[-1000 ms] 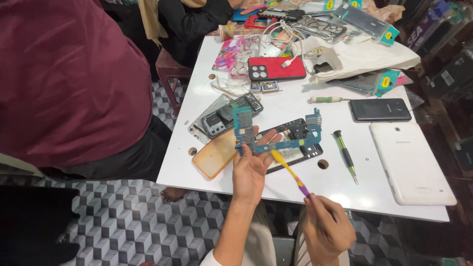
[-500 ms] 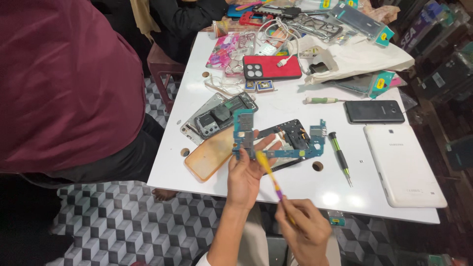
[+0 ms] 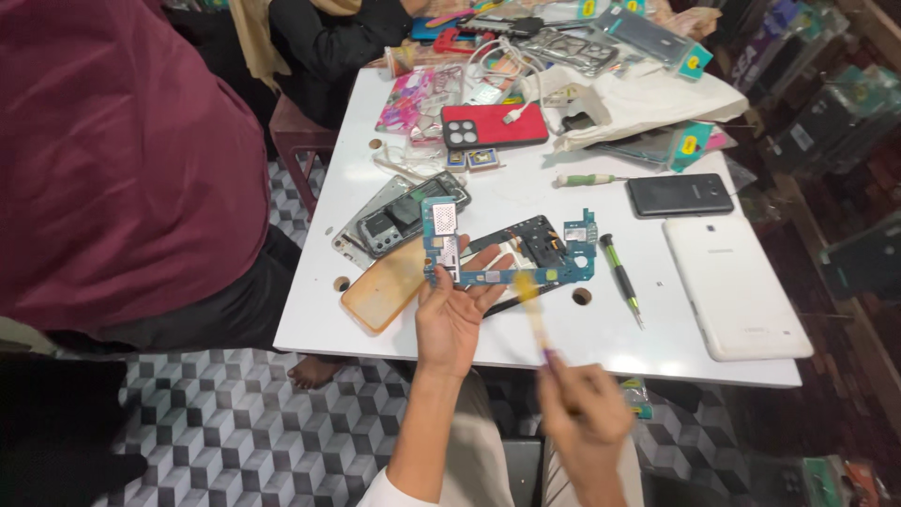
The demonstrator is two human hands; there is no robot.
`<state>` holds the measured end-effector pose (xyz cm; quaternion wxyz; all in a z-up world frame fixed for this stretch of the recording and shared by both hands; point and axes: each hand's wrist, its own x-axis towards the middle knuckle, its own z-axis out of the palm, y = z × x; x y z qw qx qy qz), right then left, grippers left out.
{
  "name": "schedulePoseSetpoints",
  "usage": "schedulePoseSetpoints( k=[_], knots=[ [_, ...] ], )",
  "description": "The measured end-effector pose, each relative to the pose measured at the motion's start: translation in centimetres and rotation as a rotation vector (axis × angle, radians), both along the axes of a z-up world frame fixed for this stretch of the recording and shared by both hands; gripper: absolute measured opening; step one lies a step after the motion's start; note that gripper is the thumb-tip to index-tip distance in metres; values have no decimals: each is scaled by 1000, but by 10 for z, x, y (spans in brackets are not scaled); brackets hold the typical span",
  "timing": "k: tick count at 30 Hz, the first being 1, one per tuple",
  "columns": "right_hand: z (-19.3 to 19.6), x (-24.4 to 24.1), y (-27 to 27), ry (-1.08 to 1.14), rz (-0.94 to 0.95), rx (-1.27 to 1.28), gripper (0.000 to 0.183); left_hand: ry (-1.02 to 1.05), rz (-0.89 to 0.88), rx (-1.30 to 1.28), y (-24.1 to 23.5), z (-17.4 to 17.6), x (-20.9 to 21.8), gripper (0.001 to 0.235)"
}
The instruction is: The person cleans a smartphone motherboard using a toothbrush and a screwdriver. They scrub various areas of the board and use the screwdriver to adjust or inspect small components.
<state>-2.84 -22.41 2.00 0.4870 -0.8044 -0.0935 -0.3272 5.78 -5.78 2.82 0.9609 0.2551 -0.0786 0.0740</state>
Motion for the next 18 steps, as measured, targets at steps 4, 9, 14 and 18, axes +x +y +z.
schedulePoseSetpoints(
  k=[4,9,14,18],
  knots=[
    [0,3,-3,-40,-51,37,25,-17,3,-8,1,-1,-1,52],
    [6,1,-7,-2,-21,31,29,-27,14,-3,0,-2,0,52],
    [9,3,-13,25,-128,12,30,-14,5,-8,1,-4,-1,51],
    [9,6,-25,-36,-76,-8,30,-24,-4,-43,3,-5,1,52]
  ],
)
